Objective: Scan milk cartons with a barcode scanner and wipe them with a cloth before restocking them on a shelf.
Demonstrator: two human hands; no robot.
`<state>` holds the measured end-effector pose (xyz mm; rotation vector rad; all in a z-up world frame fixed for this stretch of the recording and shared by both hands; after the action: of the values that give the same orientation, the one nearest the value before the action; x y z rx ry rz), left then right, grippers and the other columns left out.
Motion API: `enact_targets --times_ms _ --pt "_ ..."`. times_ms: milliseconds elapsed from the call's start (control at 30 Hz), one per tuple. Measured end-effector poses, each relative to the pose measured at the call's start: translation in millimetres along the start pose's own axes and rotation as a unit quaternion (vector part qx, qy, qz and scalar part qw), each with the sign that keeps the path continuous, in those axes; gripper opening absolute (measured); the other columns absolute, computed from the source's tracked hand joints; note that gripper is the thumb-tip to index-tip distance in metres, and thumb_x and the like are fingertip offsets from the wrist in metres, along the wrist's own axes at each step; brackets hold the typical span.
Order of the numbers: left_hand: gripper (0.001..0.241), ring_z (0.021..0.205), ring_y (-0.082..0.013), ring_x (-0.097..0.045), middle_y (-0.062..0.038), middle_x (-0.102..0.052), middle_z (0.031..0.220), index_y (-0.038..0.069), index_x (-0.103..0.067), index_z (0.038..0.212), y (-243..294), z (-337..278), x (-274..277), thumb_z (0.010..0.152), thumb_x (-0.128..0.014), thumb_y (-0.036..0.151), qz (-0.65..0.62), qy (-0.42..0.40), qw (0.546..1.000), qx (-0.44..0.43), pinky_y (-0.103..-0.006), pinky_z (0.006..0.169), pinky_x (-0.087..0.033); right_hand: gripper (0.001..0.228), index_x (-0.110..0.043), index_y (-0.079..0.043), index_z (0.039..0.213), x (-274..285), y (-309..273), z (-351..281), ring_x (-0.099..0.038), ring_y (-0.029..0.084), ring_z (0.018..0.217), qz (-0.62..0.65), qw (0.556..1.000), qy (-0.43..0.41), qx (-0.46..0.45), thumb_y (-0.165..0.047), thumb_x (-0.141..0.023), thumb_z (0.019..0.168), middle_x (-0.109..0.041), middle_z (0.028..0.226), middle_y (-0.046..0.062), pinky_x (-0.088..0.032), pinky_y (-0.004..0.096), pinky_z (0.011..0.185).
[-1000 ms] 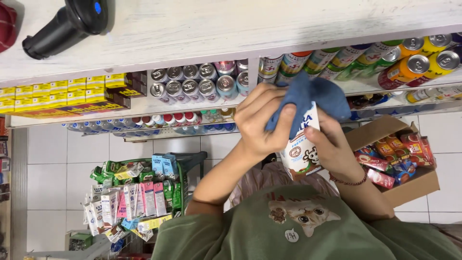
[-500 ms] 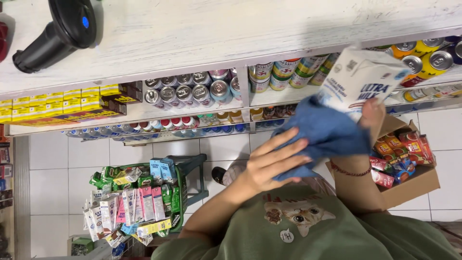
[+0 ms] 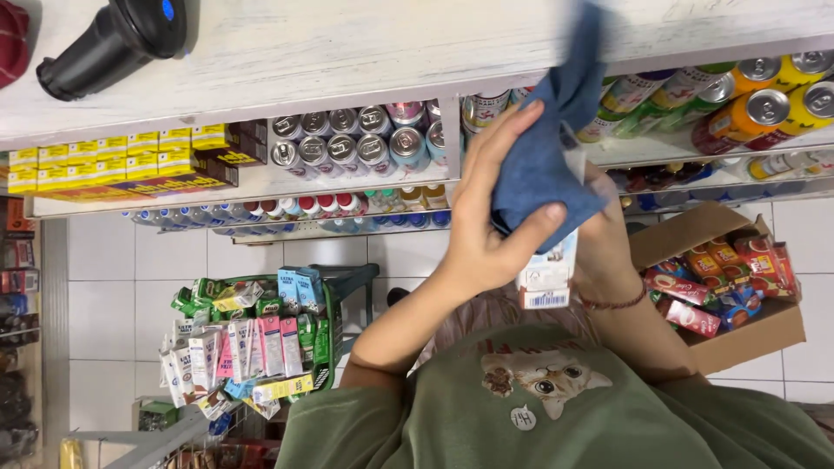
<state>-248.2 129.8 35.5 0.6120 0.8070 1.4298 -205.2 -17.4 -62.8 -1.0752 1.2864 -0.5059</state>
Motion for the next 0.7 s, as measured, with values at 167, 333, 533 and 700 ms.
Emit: enact_targets --times_ms 167,333,533,700 --pt "0.06 0.15 -0.028 -0.038 -0.013 -0.042 0.165 0.008 -0.042 0.157 -9 -6 -10 0.108 -0.065 0.035 0.243 0.06 0.968 0.003 -0.0413 0.128 -0.031 0.048 -0.051 0.002 0.146 -9 -5 -15 -0.064 0.009 0.116 -0.171 0.975 -0.106 0.092 -0.029 -0.038 0.111 -0.066 0.133 0.006 -0.052 0.023 0.1" --pt "0.045 0.158 -0.0371 -0.03 -0.012 -0.038 0.166 0.007 -0.05 0.153 -6 -14 -17 0.112 -0.052 0.024 0.265 0.029 0.964 -0.02 -0.0465 0.129 -0.026 0.052 -0.047 0.009 0.142 54 47 -14 -0.054 0.018 0.105 -0.088 0.994 0.006 0.061 -0.037 -0.05 0.118 -0.056 0.121 0.015 -0.044 0.033 0.091" --pt "0.049 0.156 -0.0444 -0.035 -0.018 -0.046 0.161 0.005 -0.058 0.147 7 -31 -26 0.1 -0.064 0.015 0.316 -0.08 0.944 -0.056 -0.0541 0.129 -0.033 0.084 -0.035 -0.01 0.156 -11 -32 4 -0.058 0.026 0.136 0.072 0.996 -0.033 0.051 -0.067 -0.048 0.097 -0.051 0.153 0.013 -0.052 0.042 0.115" --pt "0.05 0.147 -0.0477 -0.045 -0.025 -0.056 0.147 -0.003 -0.058 0.124 -38 -92 -29 0.079 -0.075 0.013 0.308 -0.185 0.93 -0.074 -0.0553 0.122 -0.042 0.085 -0.044 0.0 0.153 33 -55 8 -0.06 0.028 0.108 0.047 0.981 -0.016 0.188 -0.074 -0.047 0.111 -0.051 0.146 0.019 -0.055 0.04 0.09"
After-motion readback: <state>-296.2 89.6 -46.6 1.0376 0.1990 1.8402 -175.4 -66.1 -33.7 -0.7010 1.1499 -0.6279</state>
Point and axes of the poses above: each hand's wrist, its own z-axis towards the middle knuckle, its own x-axis out of the back of the hand, y = z × x, the point moved 7 cm from there along z, towards the middle knuckle
